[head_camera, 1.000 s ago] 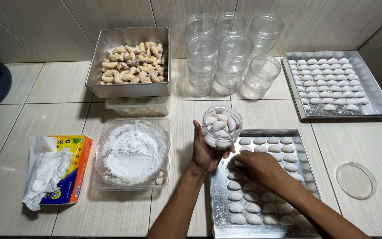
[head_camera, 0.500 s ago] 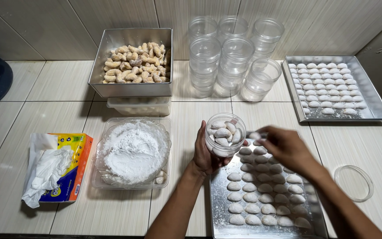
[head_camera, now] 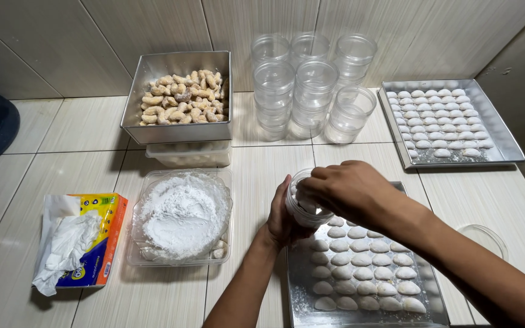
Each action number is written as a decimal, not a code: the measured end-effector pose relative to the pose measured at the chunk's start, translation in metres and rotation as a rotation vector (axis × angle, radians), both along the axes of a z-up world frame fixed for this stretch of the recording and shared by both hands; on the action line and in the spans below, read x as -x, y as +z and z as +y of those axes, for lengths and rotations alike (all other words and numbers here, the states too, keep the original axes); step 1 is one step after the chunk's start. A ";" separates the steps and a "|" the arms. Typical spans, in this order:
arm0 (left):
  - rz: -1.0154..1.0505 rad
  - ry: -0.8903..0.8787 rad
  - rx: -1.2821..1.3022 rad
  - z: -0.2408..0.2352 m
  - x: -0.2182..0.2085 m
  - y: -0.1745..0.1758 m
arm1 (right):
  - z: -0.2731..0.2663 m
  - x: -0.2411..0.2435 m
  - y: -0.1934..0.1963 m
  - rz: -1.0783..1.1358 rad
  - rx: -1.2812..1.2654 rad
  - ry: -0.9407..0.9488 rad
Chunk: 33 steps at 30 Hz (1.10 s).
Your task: Coating small cookies in powdered sugar and arranging them into a plastic container for packaging.
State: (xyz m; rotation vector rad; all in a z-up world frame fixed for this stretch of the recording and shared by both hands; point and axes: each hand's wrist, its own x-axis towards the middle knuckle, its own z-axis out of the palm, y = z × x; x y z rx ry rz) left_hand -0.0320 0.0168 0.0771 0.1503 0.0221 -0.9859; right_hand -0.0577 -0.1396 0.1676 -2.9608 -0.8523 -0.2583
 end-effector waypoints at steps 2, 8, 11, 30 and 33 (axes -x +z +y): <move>0.044 -0.024 -0.010 0.000 -0.005 -0.010 | 0.002 -0.006 -0.007 -0.011 0.029 0.043; 0.156 -0.020 -0.054 0.006 0.001 0.016 | 0.005 -0.016 -0.008 0.007 0.049 0.075; 0.127 0.005 -0.099 0.006 0.003 0.022 | 0.005 -0.016 -0.003 0.006 0.044 0.083; -0.162 0.093 -0.088 -0.005 0.011 0.007 | -0.004 -0.009 -0.003 0.107 -0.110 -0.036; -0.158 0.099 -0.075 -0.008 0.010 -0.003 | -0.002 -0.006 0.003 0.148 -0.142 -0.022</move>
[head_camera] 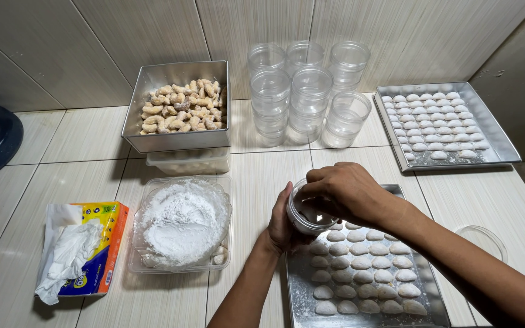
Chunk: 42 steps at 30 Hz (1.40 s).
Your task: Coating small cookies in powdered sugar and arranging them into a plastic container for packaging.
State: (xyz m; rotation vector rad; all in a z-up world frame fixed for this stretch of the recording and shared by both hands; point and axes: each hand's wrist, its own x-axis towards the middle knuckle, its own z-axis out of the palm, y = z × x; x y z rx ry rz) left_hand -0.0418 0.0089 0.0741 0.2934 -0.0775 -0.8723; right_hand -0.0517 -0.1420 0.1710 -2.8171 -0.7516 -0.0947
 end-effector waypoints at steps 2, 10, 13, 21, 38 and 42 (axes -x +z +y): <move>-0.034 -0.003 0.011 -0.002 -0.003 -0.008 | 0.001 0.001 0.004 0.007 -0.018 -0.008; -0.195 0.003 -0.031 0.003 -0.007 0.001 | 0.002 0.001 0.001 0.022 0.043 -0.163; -0.203 0.008 -0.053 0.000 -0.016 -0.020 | 0.007 0.003 0.006 0.031 0.055 -0.178; -0.206 -0.003 -0.082 -0.001 -0.023 -0.067 | 0.012 0.006 0.015 0.065 -0.052 -0.213; -0.187 0.064 -0.250 -0.013 -0.032 -0.096 | 0.006 0.015 0.010 0.024 -0.075 -0.300; -0.126 0.076 -0.242 -0.007 -0.027 -0.097 | 0.005 0.038 0.034 0.031 -0.229 -0.373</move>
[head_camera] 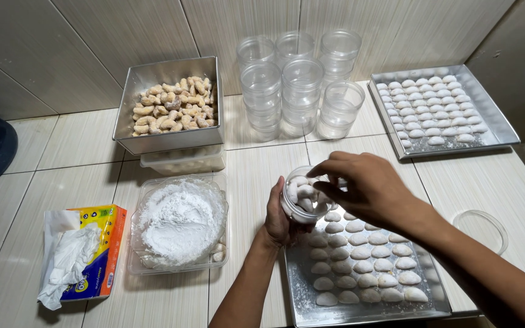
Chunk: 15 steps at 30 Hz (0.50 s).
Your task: Coating small cookies in powdered sugar and arranging them into a plastic container for packaging.
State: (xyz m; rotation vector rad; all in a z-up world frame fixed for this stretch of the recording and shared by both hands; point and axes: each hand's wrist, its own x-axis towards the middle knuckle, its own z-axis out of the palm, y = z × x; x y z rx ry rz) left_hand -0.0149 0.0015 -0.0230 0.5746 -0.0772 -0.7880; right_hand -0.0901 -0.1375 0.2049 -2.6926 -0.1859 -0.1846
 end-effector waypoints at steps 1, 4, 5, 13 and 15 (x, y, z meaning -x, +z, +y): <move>-0.030 -0.001 0.005 0.000 -0.002 0.005 | -0.002 0.006 0.007 -0.016 -0.063 -0.015; -0.006 0.096 0.081 0.000 -0.001 0.015 | -0.018 0.022 0.005 -0.092 -0.230 -0.081; -0.002 0.098 0.079 0.003 -0.002 0.026 | -0.025 0.028 -0.004 -0.087 -0.231 -0.080; -0.111 0.136 0.082 0.009 -0.005 0.047 | -0.026 0.054 -0.149 0.156 -0.091 -0.094; -0.109 0.153 0.081 0.007 -0.004 0.046 | -0.011 0.058 -0.153 0.143 -0.088 -0.050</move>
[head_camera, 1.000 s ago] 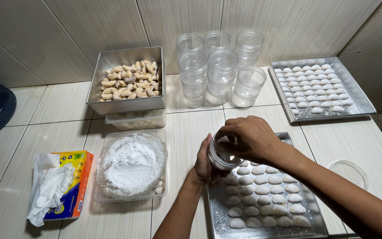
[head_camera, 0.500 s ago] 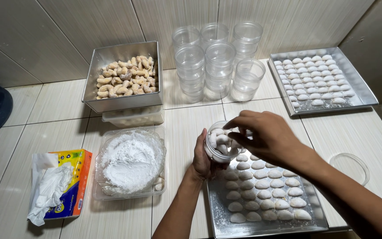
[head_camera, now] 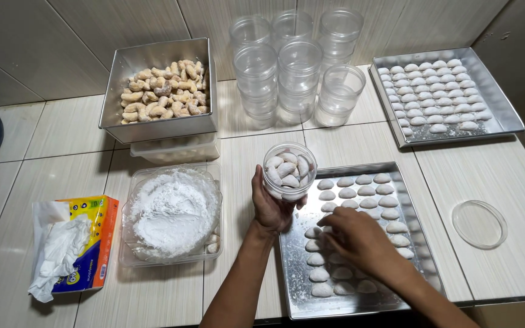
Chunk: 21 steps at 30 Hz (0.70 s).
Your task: Coating small cookies in powdered sugar and arranging them into a plastic container for packaging.
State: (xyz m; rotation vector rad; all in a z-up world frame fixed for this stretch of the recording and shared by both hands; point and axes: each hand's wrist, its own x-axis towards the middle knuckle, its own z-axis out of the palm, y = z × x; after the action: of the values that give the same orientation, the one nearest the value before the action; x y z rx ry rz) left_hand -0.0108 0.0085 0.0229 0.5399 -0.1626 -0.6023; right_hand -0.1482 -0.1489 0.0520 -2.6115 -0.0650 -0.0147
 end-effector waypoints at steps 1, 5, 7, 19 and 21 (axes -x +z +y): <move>0.000 0.016 0.002 -0.001 0.000 0.000 | 0.008 0.001 -0.002 -0.018 0.002 0.042; 0.002 -0.078 -0.049 0.006 0.000 0.009 | 0.014 -0.002 -0.015 -0.077 -0.008 0.078; -0.021 -0.173 0.048 0.006 0.001 0.009 | 0.011 -0.003 -0.020 -0.087 -0.004 0.109; 0.043 -0.324 0.090 0.007 0.002 0.011 | 0.009 -0.004 -0.020 -0.145 0.126 0.146; 0.087 -0.317 0.051 0.008 -0.003 -0.009 | 0.009 -0.004 -0.020 -0.144 0.127 0.148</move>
State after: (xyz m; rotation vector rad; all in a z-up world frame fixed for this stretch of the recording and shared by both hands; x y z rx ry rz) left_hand -0.0083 0.0165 0.0140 0.4401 -0.1827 -0.9257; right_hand -0.1446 -0.1401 0.0317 -2.7218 -0.3200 -0.1505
